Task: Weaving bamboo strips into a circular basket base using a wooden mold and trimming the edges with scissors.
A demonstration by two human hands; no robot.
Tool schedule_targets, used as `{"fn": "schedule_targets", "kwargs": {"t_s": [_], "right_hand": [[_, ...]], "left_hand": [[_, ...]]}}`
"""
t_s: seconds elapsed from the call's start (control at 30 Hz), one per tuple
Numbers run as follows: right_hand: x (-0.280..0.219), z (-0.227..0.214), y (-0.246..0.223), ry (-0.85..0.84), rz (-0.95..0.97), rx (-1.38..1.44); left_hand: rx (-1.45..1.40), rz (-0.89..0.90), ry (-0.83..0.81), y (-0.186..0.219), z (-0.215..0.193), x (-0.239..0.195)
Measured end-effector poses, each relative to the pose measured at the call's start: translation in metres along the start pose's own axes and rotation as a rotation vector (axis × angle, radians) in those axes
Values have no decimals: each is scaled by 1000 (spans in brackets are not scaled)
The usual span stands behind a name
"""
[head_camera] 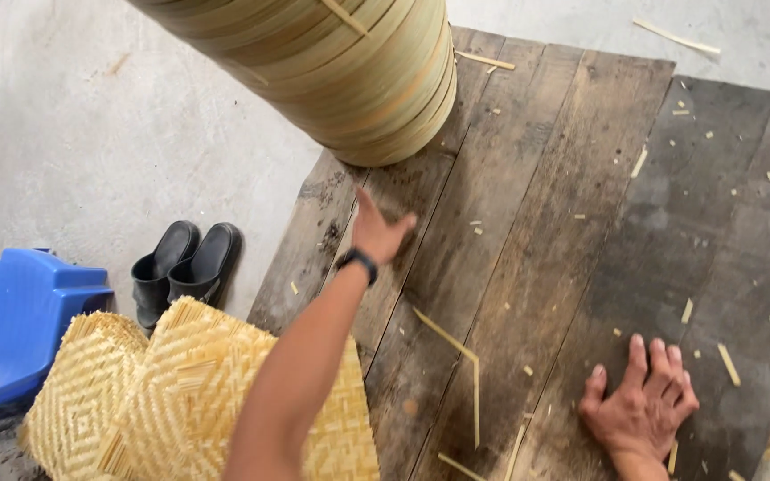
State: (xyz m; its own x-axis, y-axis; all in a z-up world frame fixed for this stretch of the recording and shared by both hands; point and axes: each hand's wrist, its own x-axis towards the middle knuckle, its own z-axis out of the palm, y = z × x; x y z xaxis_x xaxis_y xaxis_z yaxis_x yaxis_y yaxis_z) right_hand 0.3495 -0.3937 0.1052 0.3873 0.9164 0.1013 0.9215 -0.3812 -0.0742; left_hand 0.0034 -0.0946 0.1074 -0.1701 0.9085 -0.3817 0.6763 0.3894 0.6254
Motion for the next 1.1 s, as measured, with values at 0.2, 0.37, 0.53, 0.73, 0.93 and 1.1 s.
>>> {"fn": "schedule_targets", "kwargs": {"t_s": [0.2,0.37,0.53,0.73,0.93,1.1], "right_hand": [[-16,1,20,25,-90,109],[-54,-38,123,-187,-385,-75],[-182,-38,297,-59,-89,-130],[-332,-68,307,-422,596,489],[-416,-111,135,-497,796,855],[-442,-116,53,-479,967,786]], "left_hand": [[548,518,-278,-111,-105,-299],[254,-593,231,-282,-138,-429],[-1045,-907,17,-376,-89,-453],[-1453,-823,118,-339,-79,-434],[-1588,-294,-56,-226,-236,-416],[-1259,121,-190,-53,-343,-521]]}}
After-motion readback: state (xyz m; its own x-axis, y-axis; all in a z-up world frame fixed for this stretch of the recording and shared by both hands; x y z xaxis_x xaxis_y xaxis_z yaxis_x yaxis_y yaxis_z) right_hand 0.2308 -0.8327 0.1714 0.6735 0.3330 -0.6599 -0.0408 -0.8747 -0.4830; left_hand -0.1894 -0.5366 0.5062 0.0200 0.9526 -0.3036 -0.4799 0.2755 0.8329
